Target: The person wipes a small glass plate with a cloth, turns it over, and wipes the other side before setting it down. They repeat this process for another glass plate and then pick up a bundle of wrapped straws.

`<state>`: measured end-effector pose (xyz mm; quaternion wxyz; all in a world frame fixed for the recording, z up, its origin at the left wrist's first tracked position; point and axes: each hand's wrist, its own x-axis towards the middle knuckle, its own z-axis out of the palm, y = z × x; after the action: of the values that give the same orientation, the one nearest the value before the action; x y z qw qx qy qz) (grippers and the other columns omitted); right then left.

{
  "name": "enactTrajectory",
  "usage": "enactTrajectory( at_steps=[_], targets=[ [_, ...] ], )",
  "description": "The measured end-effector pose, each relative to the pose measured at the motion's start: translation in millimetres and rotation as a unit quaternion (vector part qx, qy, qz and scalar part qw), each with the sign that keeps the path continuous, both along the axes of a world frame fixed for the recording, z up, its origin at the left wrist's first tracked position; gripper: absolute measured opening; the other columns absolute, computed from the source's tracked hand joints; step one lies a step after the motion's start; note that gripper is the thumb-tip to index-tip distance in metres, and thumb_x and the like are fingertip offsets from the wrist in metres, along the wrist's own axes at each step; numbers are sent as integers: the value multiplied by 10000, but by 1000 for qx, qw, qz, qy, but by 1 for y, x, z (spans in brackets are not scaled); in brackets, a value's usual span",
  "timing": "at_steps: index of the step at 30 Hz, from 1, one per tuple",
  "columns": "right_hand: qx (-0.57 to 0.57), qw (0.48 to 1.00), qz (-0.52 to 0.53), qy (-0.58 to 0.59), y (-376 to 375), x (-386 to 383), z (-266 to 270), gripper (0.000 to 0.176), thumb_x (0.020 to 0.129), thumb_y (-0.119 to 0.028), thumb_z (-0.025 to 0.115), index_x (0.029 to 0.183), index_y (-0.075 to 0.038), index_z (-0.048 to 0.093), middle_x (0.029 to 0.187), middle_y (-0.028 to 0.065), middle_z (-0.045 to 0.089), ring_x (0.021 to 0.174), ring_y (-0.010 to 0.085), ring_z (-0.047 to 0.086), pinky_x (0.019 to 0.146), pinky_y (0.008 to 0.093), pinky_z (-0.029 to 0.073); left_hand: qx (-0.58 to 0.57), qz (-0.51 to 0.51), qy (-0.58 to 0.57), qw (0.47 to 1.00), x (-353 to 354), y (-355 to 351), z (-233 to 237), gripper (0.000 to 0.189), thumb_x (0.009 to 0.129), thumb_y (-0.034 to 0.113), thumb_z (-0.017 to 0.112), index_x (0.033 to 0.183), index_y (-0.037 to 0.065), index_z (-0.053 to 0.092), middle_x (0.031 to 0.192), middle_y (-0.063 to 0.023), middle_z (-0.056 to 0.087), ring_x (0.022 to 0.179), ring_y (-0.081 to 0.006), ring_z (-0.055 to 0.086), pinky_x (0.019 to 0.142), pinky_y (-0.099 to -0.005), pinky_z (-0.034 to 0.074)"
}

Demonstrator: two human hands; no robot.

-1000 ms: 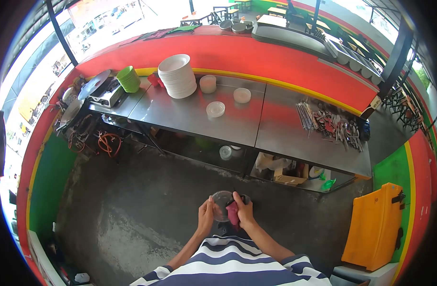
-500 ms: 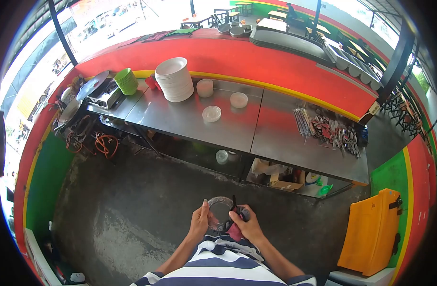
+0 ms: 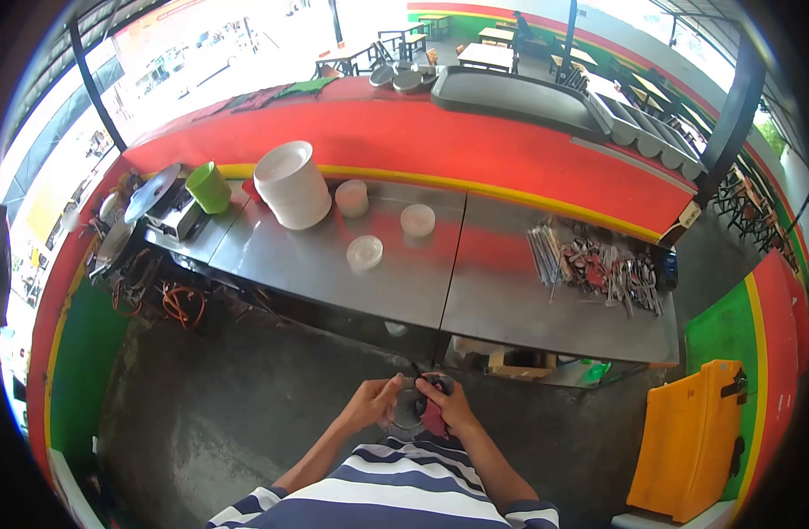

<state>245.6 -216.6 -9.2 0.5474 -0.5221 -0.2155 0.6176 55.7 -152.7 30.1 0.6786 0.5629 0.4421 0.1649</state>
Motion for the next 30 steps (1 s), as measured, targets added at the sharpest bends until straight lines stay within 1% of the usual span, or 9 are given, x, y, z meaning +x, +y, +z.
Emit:
enactTrajectory(
  at_steps=[5,10,14,18,19,22,23,26,30],
  targets=[
    [21,975,-190,117,59,28,2,316,880,-221,783,1092,-51,620,924,27,634,808,123,626,700,274,513,-40,107,-162,980,51,55,1,511,1071,430,420,1056,-20,662,938,-72,683,966,-119,645,881,-290,514],
    [83,970,-228,20,83,39,13,307,914,-223,746,1126,-42,617,949,35,645,830,119,621,743,273,507,-149,101,-322,930,83,73,5,529,1076,426,394,1251,-33,589,1213,-138,660,1178,-195,602,1028,-319,467],
    [140,923,-257,-248,113,45,23,326,953,-213,697,1196,-22,596,954,49,647,857,121,607,793,287,500,-108,81,-265,955,94,94,-21,498,1083,399,378,1284,-14,570,1234,-157,648,1163,-244,622,955,-362,522],
    [175,919,-224,-275,150,35,41,319,986,-139,619,1275,-12,573,1106,88,665,1027,168,613,918,294,470,-141,88,-203,965,93,118,-38,484,1082,368,405,1340,-27,517,1184,-155,650,1101,-255,641,919,-362,538],
    [196,910,-167,-325,155,29,41,417,960,-163,644,1335,-12,543,1251,118,642,1192,264,590,1018,368,440,-157,102,-217,958,94,126,-42,482,1081,358,414,1353,-30,503,1164,-150,652,1075,-255,649,908,-358,543],
    [298,769,-78,-559,165,8,48,539,914,-209,686,1391,-33,510,1354,146,591,1336,377,493,1112,478,359,-6,141,-152,978,82,156,-31,437,1065,421,441,1164,26,598,928,-46,652,788,-139,628,682,-274,520],
    [339,793,-42,-505,173,4,36,614,881,-245,707,1421,-48,490,1461,175,499,1427,435,356,1162,550,262,-21,160,-159,974,79,168,-26,432,1062,430,445,1127,36,610,883,-29,651,736,-123,624,640,-264,518],
    [329,771,11,-545,188,2,27,632,891,-238,699,1441,-41,457,1511,160,443,1441,420,333,1152,564,271,-198,212,-183,939,73,208,-16,428,1064,428,439,1111,43,621,853,-21,655,688,-112,627,607,-262,524],
    [280,785,-113,-541,238,-1,29,585,898,-235,689,1423,-62,497,1515,162,442,1444,425,327,1157,542,278,-172,138,-207,953,66,244,-33,442,1055,442,444,1160,39,593,932,-67,659,802,-170,668,705,-334,577]
  ],
)
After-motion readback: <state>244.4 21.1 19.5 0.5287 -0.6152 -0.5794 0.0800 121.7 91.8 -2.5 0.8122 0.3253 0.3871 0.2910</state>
